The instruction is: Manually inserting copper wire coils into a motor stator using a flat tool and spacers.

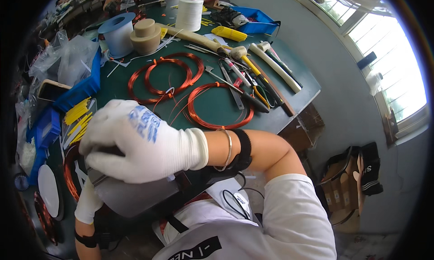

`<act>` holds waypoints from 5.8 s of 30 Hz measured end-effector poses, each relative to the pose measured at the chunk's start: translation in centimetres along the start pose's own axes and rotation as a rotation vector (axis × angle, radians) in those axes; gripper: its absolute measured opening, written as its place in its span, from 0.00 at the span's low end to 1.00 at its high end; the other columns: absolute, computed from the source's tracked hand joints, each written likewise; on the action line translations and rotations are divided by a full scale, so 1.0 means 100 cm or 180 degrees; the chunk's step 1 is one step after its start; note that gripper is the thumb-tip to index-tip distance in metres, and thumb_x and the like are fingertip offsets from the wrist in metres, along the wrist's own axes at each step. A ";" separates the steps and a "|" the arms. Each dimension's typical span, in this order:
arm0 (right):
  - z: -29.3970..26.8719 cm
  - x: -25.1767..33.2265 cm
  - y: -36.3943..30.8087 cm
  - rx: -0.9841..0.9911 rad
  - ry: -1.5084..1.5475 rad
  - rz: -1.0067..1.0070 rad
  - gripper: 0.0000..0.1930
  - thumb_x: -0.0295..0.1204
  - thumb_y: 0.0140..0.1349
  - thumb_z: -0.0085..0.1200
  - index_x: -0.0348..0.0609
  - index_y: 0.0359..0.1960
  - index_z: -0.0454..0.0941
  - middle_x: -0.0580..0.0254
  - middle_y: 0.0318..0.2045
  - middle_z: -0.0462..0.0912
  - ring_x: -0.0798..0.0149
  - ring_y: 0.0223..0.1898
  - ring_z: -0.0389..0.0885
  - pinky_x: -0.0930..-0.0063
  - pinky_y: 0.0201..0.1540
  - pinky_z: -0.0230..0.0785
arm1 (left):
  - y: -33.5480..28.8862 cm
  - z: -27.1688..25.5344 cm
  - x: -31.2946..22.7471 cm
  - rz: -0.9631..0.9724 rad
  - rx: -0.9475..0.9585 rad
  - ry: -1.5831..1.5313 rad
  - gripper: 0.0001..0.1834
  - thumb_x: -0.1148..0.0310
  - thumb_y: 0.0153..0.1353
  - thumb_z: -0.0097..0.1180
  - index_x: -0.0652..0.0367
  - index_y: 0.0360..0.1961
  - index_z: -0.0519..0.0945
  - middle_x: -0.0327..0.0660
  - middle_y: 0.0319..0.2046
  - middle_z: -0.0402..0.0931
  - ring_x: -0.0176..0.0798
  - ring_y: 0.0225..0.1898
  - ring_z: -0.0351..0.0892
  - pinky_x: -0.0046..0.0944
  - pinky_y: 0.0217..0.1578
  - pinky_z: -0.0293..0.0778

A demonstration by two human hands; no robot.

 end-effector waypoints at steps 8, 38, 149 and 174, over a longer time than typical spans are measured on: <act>-0.181 -0.076 -0.105 0.0217 -0.2941 0.2193 0.13 0.33 0.60 0.53 0.37 0.41 0.82 0.48 0.35 0.83 0.51 0.34 0.83 0.63 0.40 0.75 | -0.056 -0.024 -0.032 -0.0804 -0.1087 -0.0298 0.11 0.71 0.63 0.50 0.67 0.26 0.76 0.41 0.17 0.71 0.31 0.17 0.66 0.34 0.21 0.63; -0.122 -0.007 -0.138 0.1853 -0.2570 0.0738 0.21 0.29 0.44 0.63 0.60 0.44 0.86 0.69 0.15 0.66 0.64 0.15 0.67 0.69 0.16 0.58 | -0.104 -0.032 0.011 -0.0053 -0.2347 0.0941 0.10 0.70 0.63 0.53 0.65 0.32 0.81 0.39 0.24 0.78 0.37 0.29 0.78 0.38 0.31 0.73; -0.252 -0.006 -0.102 -0.0362 -0.1285 0.2824 0.33 0.57 0.67 0.50 0.31 0.48 0.74 0.74 0.22 0.66 0.80 0.21 0.61 0.83 0.24 0.53 | 0.013 -0.032 -0.060 -0.1042 0.1383 -0.1064 0.15 0.68 0.64 0.51 0.68 0.25 0.80 0.40 0.20 0.79 0.29 0.18 0.76 0.30 0.21 0.71; -0.037 -0.013 -0.005 -0.0146 -0.0469 0.0922 0.10 0.34 0.60 0.54 0.43 0.36 0.82 0.52 0.25 0.81 0.52 0.33 0.83 0.64 0.40 0.74 | -0.012 0.018 -0.083 0.0460 -0.1121 -0.0447 0.11 0.78 0.63 0.45 0.69 0.40 0.80 0.46 0.31 0.81 0.37 0.33 0.78 0.38 0.37 0.73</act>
Point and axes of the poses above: each hand's wrist, its own y-axis towards the middle knuckle, its own z-axis out of the palm, x = y × z, the point moved 4 cm from there along y, towards the middle knuckle
